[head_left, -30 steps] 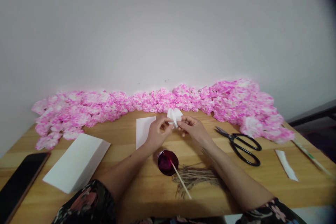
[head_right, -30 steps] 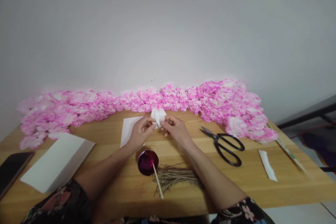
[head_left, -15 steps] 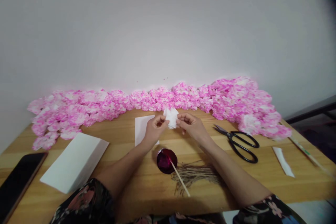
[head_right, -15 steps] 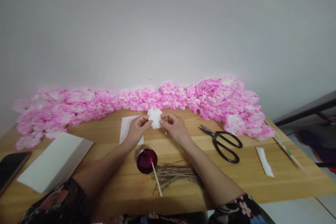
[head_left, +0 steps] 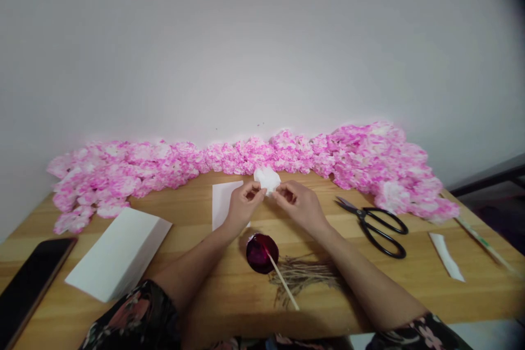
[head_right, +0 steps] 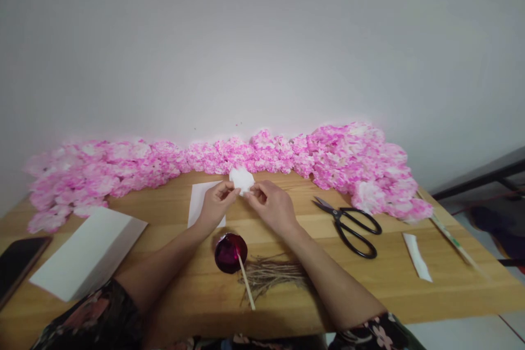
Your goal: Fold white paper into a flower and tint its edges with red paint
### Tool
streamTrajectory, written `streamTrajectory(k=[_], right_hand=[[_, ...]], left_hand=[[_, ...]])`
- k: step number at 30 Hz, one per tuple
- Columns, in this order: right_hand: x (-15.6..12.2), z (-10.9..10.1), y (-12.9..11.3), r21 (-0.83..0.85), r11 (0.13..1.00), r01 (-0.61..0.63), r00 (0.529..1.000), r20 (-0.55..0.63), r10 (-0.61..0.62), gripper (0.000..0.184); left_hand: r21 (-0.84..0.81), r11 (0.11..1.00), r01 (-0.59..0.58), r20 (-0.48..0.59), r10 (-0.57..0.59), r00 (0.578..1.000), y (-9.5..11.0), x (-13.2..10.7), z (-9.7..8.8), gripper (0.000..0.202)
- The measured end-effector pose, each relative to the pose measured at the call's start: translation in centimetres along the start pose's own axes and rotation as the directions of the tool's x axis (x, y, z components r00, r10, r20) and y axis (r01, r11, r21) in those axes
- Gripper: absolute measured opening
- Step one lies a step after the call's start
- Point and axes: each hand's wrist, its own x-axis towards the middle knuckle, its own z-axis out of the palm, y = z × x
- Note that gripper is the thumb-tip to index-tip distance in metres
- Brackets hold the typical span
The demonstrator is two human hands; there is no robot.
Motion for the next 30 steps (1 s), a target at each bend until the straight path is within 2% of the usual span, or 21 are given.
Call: streamTrajectory(k=[3, 13, 19, 26, 30], right_hand=[[0.1, 0.3, 0.3, 0.034, 0.999, -0.028, 1.0, -0.008, 0.029, 0.015], [0.0, 0.6, -0.3, 0.23, 0.972, -0.056, 0.998, 0.046, 0.046, 0.018], [0.6, 0.2, 0.4, 0.34, 0.926, -0.161, 0.986, 0.091, 0.138, 0.02], [0.7, -1.1, 0.1, 0.319, 0.932, -0.171, 0.983, 0.115, 0.141, 0.023], [0.5, -1.3, -0.3, 0.182, 0.976, -0.123, 0.991, 0.079, 0.111, 0.034]], left_hand=[[0.011, 1.0, -0.007, 0.004, 0.007, 1.0, 0.0, 0.0, 0.0, 0.016], [0.047, 0.999, 0.001, 0.041, -0.003, 0.999, 0.2, -0.2, 0.2, 0.021], [0.041, 0.999, -0.007, 0.032, 0.005, 0.999, -0.4, 0.0, 0.2, 0.018], [0.037, 0.999, -0.014, 0.037, 0.012, 0.999, -0.4, 0.0, -0.1, 0.018], [0.054, 0.998, -0.022, 0.014, 0.021, 1.0, -0.3, -0.1, -0.1, 0.017]])
